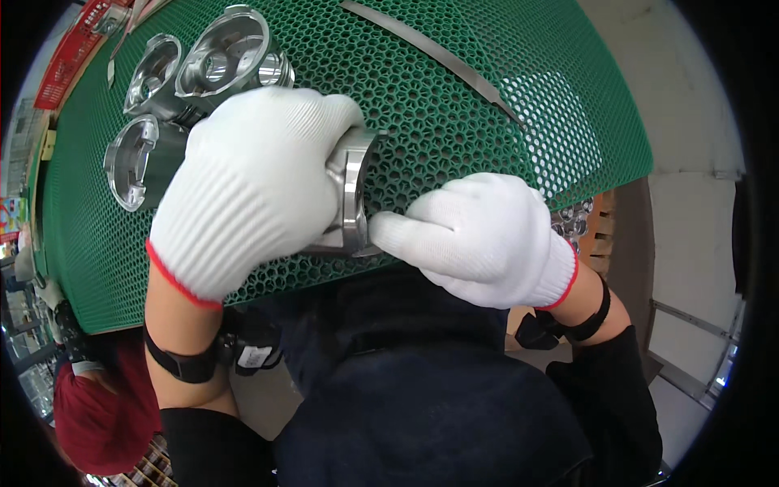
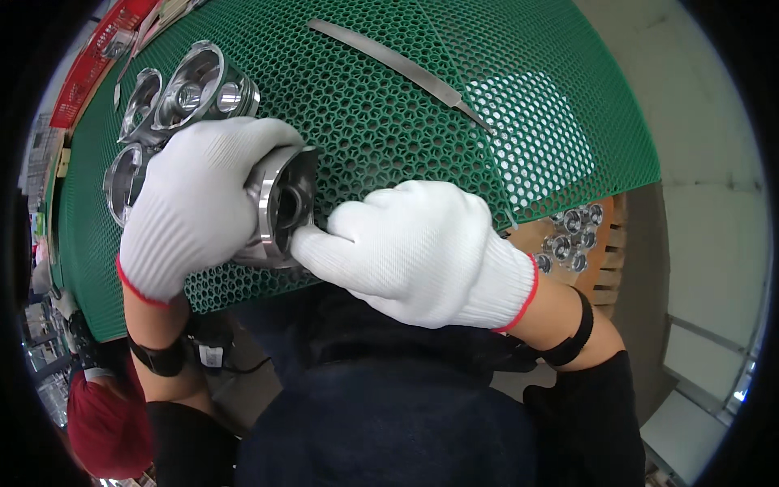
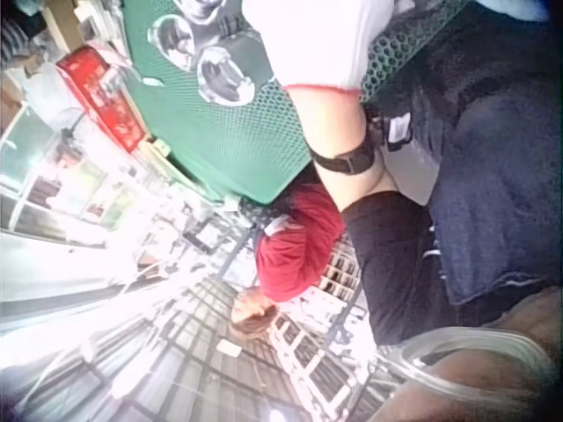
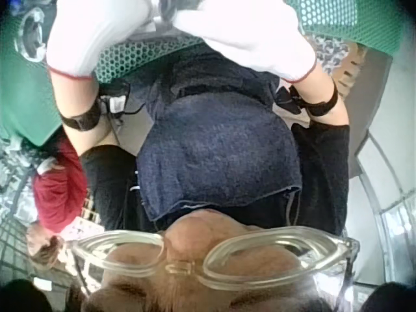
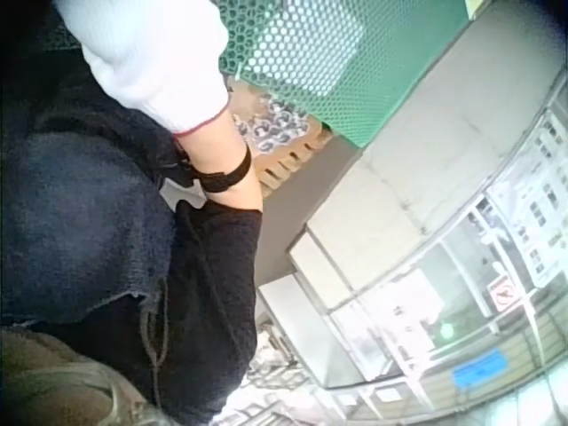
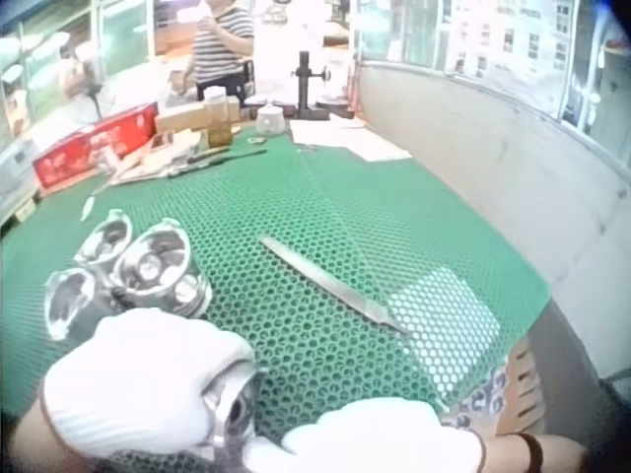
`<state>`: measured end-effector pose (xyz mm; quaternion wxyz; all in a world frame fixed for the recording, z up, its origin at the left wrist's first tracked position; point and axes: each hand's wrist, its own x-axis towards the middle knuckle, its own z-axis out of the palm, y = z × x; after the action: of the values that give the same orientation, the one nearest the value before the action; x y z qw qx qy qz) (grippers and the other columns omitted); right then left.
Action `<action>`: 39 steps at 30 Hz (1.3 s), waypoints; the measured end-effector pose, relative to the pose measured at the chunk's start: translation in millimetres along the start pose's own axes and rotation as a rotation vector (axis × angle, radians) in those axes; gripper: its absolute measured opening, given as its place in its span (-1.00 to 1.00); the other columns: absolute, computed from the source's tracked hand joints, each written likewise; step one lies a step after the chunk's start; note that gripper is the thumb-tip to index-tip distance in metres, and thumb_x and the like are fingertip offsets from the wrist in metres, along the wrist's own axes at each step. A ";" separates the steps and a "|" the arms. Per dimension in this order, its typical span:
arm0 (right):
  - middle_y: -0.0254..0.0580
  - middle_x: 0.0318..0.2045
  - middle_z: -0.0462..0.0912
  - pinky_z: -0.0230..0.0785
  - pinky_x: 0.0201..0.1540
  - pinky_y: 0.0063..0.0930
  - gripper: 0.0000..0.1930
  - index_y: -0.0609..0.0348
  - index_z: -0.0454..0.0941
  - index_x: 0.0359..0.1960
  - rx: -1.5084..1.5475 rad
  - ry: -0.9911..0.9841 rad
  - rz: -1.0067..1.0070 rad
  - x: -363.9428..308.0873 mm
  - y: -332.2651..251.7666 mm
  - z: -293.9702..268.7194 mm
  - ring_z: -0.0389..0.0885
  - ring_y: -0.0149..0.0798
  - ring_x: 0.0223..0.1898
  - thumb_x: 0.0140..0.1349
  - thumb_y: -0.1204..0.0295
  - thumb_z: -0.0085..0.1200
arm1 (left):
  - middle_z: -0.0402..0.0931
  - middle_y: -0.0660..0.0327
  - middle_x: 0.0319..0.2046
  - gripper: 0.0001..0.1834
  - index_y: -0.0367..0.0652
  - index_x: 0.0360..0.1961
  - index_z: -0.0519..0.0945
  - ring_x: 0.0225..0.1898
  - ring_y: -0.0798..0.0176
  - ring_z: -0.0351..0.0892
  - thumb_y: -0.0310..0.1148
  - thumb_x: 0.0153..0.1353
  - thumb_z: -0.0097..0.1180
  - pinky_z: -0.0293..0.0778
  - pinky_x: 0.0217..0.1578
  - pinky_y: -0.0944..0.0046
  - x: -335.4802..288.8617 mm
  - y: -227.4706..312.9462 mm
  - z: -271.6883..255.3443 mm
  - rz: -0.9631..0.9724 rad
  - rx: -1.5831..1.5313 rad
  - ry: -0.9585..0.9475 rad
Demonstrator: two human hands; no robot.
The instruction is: The recorder is inspecting and cleaning metal engine pistons using a small tool and a file.
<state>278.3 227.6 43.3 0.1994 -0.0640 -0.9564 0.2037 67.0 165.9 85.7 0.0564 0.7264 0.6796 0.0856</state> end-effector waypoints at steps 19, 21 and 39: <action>-0.18 -0.32 0.75 0.52 -0.36 -0.56 -0.72 0.22 0.68 0.02 1.104 -0.279 0.428 0.6 -12.0 7.7 0.68 -0.42 -0.44 0.28 0.54 0.15 | 0.36 -0.11 0.30 0.54 -0.27 0.54 -0.25 0.25 0.01 0.50 -0.12 -0.25 0.70 0.35 0.31 0.04 -123.0 -26.5 72.6 -0.305 -0.927 0.481; -0.19 -0.39 0.73 0.37 -0.50 -0.69 -0.69 0.35 0.64 0.05 1.341 -0.287 0.790 -15.4 -11.1 -4.7 0.52 -0.55 -0.56 0.29 0.59 0.06 | 0.49 -0.07 0.21 0.33 -0.34 0.51 -0.02 0.22 0.06 0.53 -0.25 -0.17 0.66 0.38 0.29 0.07 -145.6 -28.0 80.4 -0.316 -1.061 0.556; -0.08 -0.49 0.63 0.50 -0.32 -0.27 -0.74 0.15 0.64 -0.39 0.581 -0.041 0.476 5.1 -13.8 2.6 0.67 -0.05 -0.40 0.32 0.22 0.10 | 0.60 0.06 -0.14 -0.53 -0.21 -0.10 0.52 -0.06 -0.09 0.60 -0.57 -0.16 0.22 0.50 0.04 0.00 -50.0 22.0 12.4 0.129 0.039 0.257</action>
<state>272.0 215.1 48.7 0.1372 -0.2212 -0.8210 0.5082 88.0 114.9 75.6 -0.0507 0.7525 0.6347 0.1683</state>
